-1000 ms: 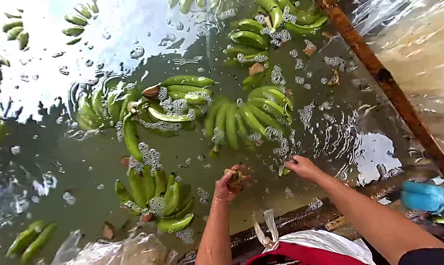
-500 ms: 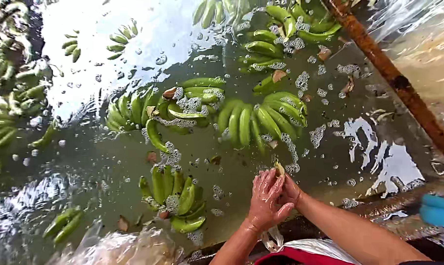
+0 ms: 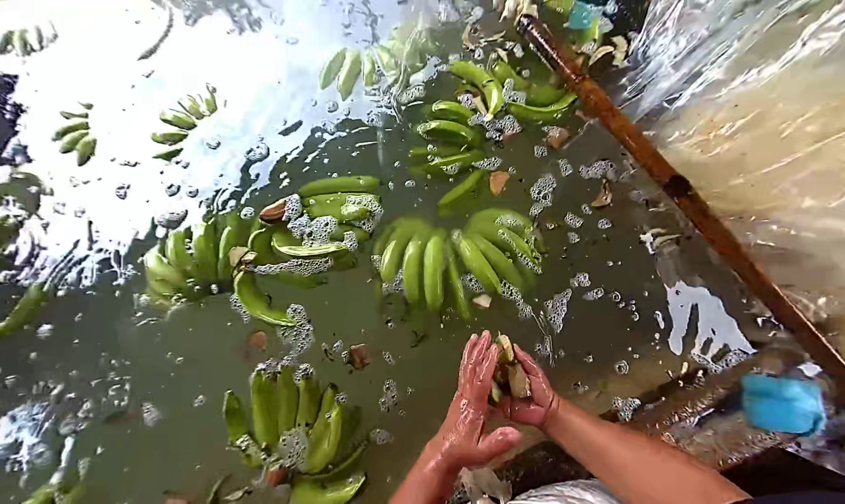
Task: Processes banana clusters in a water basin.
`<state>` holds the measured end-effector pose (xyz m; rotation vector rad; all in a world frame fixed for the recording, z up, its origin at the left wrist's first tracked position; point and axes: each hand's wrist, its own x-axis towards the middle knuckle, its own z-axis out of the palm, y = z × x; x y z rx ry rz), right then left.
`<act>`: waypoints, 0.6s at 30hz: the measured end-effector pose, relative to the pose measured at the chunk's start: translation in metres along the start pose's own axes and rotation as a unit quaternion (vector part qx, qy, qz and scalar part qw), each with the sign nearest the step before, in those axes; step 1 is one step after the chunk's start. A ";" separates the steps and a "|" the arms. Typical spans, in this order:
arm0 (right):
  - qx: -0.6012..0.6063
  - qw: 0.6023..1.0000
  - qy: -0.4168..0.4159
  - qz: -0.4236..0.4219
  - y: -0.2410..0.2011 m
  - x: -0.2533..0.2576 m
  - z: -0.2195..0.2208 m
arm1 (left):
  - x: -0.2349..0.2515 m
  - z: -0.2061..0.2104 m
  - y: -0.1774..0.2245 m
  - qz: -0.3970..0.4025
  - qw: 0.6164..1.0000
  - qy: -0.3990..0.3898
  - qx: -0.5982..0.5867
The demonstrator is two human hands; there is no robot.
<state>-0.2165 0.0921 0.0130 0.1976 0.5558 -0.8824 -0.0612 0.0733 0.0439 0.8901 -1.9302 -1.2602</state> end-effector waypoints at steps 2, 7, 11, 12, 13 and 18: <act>0.011 0.998 -0.069 -0.009 -0.006 0.001 0.008 | 0.005 -0.008 -0.003 0.020 0.998 0.013 0.051; 0.026 0.996 -0.076 -0.039 -0.016 0.013 0.021 | 0.023 -0.008 -0.004 0.053 0.986 0.039 0.156; -0.008 0.988 -0.083 -0.132 -0.063 0.014 0.034 | 0.037 -0.030 -0.014 0.006 0.970 0.165 0.178; -0.018 0.978 -0.091 -0.189 -0.095 0.011 0.042 | 0.042 -0.035 -0.018 -0.017 0.955 0.199 0.218; -0.023 0.958 -0.105 -0.264 -0.138 0.004 0.056 | 0.050 -0.038 -0.020 -0.056 0.945 0.204 0.251; -0.046 0.783 0.144 -0.604 -0.348 -0.045 0.173 | 0.108 -0.032 -0.022 -0.280 0.915 -0.111 0.270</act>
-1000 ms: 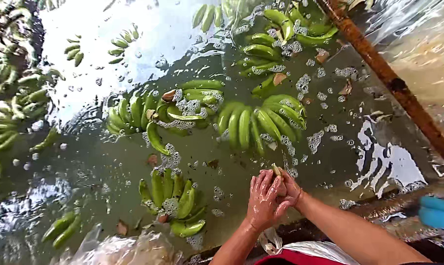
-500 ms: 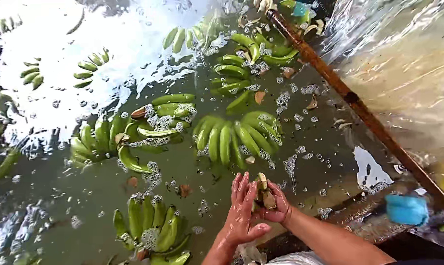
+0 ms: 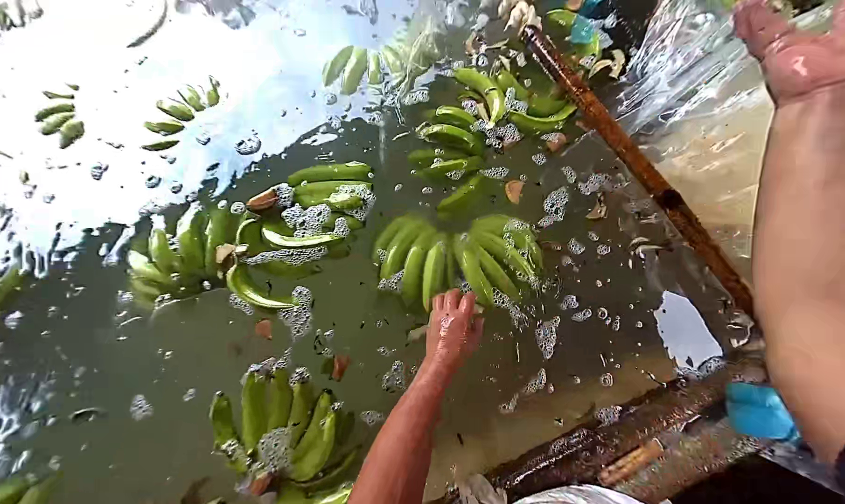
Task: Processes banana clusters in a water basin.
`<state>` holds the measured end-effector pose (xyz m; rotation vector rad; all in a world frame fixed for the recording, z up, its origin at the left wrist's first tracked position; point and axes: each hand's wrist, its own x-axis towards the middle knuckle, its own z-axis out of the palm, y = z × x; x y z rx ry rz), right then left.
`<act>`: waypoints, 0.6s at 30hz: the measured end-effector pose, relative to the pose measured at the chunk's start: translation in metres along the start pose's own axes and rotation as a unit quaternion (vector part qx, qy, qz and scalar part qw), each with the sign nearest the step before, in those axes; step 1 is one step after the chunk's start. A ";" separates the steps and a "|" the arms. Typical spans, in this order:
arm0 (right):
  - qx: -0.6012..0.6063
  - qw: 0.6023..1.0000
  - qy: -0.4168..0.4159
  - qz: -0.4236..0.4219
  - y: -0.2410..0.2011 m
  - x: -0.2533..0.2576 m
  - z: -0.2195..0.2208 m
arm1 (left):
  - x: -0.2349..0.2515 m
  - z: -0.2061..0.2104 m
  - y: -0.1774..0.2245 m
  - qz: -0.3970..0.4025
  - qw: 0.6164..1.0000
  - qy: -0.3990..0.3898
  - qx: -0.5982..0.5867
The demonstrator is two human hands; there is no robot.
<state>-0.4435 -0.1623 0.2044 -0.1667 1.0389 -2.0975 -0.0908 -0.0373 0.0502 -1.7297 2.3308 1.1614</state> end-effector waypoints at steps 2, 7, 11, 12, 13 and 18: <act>-0.366 0.930 0.028 -0.011 -0.010 0.001 0.019 | 0.023 0.004 0.014 -0.042 0.995 -0.076 0.056; -0.796 0.544 -0.264 0.012 0.052 0.011 -0.056 | 0.038 0.021 0.012 -0.055 0.989 -0.102 0.089; -0.784 0.536 -0.279 0.141 0.120 -0.012 -0.108 | 0.007 0.008 -0.024 -0.006 1.000 0.013 -0.016; -0.789 0.523 -0.284 0.157 0.132 -0.020 -0.112 | -0.005 0.001 -0.040 0.001 0.994 0.105 -0.009; -0.795 0.505 -0.290 0.171 0.142 -0.028 -0.115 | -0.014 -0.007 -0.059 -0.011 0.981 0.191 0.014; -0.758 0.500 -0.368 0.202 0.163 -0.051 -0.135 | -0.049 -0.056 -0.156 -0.231 0.955 0.183 0.043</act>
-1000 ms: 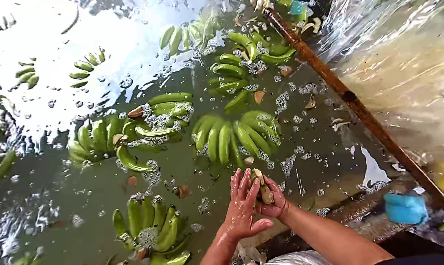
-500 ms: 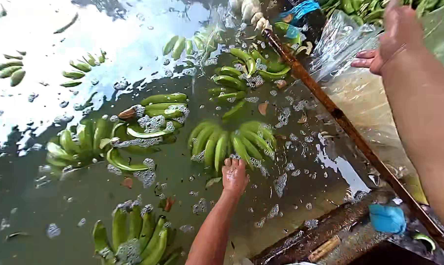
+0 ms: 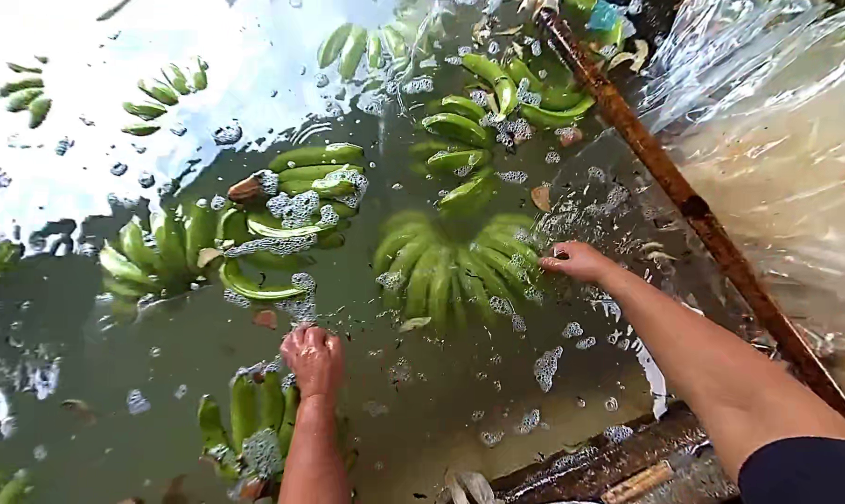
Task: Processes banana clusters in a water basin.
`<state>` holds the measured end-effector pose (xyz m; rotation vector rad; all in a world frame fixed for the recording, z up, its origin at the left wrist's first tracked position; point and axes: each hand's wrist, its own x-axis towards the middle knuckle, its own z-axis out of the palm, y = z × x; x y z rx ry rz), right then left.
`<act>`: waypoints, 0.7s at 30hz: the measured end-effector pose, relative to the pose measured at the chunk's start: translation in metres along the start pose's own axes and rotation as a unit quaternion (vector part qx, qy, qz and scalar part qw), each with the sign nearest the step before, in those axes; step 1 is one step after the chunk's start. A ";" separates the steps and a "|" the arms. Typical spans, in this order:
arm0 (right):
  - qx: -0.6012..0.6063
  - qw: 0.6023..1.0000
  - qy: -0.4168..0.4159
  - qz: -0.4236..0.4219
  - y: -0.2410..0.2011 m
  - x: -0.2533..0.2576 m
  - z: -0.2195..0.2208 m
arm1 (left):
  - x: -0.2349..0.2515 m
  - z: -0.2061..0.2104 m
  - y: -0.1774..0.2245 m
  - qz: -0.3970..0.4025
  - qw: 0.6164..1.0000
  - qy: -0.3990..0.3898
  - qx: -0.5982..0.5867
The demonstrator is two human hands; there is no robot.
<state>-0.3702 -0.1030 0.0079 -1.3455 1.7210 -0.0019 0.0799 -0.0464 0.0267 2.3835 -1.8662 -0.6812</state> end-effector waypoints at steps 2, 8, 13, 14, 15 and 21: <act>0.018 1.000 0.020 -0.014 0.005 -0.004 0.010 | 0.001 -0.002 -0.011 -0.042 0.994 -0.097 0.017; 0.128 0.988 0.062 0.052 0.027 -0.034 0.054 | -0.009 0.013 0.009 -0.120 0.951 -0.282 0.043; 0.309 0.932 0.089 0.167 0.025 -0.074 0.099 | -0.037 0.035 0.023 -0.098 0.928 -0.358 0.023; 0.328 0.922 0.089 0.183 0.022 -0.081 0.107 | -0.045 0.038 0.026 -0.103 0.929 -0.354 -0.017; 0.353 0.909 0.086 0.205 0.018 -0.089 0.114 | -0.053 0.042 0.029 -0.106 0.936 -0.329 -0.073; 0.519 0.820 -0.111 0.214 -0.018 -0.117 0.163 | -0.124 0.078 0.092 -0.098 0.866 -0.119 -0.475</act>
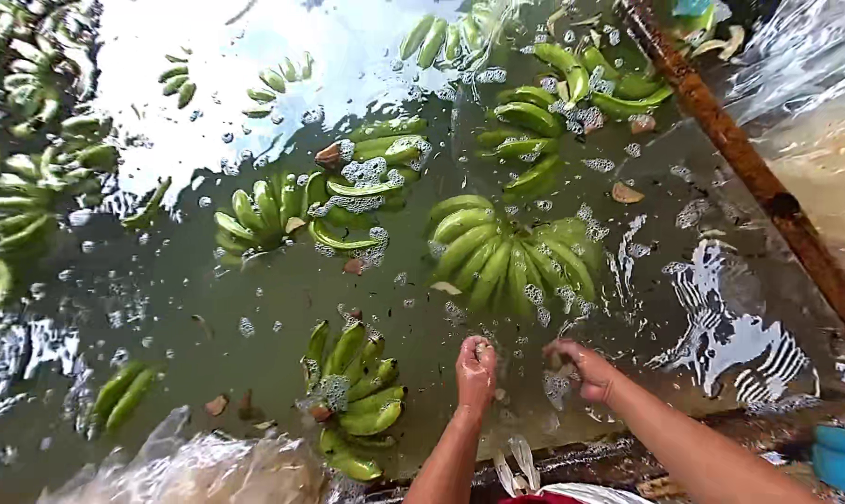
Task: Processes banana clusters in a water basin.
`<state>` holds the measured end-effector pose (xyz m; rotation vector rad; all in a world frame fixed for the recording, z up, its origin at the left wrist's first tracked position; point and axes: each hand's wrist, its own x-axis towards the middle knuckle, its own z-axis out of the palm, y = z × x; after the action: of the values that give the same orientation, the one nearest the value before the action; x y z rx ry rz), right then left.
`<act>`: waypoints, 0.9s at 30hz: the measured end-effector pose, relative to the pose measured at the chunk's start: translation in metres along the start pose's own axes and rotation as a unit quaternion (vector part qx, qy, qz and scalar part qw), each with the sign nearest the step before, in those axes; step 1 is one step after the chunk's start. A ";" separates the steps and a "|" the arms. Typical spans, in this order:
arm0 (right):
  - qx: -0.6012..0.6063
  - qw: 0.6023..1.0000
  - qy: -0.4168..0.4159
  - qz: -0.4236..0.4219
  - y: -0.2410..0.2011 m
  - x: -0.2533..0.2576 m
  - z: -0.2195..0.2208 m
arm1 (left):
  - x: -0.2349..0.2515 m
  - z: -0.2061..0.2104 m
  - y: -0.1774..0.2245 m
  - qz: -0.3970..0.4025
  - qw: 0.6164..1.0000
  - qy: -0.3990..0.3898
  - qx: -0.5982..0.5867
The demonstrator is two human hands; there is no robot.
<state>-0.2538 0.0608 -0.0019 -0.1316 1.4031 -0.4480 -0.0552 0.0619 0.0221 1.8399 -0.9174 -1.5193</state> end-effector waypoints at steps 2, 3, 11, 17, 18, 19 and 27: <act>0.037 0.995 -0.084 0.030 0.007 -0.007 0.023 | -0.023 0.027 0.007 0.071 0.996 -0.018 0.040; 0.066 0.990 -0.119 0.037 0.011 -0.008 0.031 | -0.030 0.035 0.005 0.120 0.988 -0.041 0.083; 0.112 0.948 -0.292 -0.062 0.008 0.008 0.022 | 0.000 -0.024 0.043 0.393 0.892 -0.010 0.225; 0.045 0.973 -0.217 -0.066 -0.031 0.021 0.018 | 0.130 -0.141 0.112 0.132 0.923 0.172 0.317; 0.039 0.976 -0.201 -0.068 -0.035 0.023 0.020 | 0.141 -0.145 0.116 0.094 0.934 0.168 0.300; 0.038 0.978 -0.192 -0.069 -0.037 0.025 0.024 | 0.149 -0.144 0.116 0.070 0.944 0.152 0.283; 0.015 0.990 -0.123 -0.071 -0.045 0.035 0.046 | 0.130 -0.067 0.060 0.093 0.957 0.109 0.251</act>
<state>-0.2160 -0.0014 -0.0099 -0.2542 1.1480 -0.5513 0.0168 -0.0777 0.0061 2.1378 -1.4145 -1.0018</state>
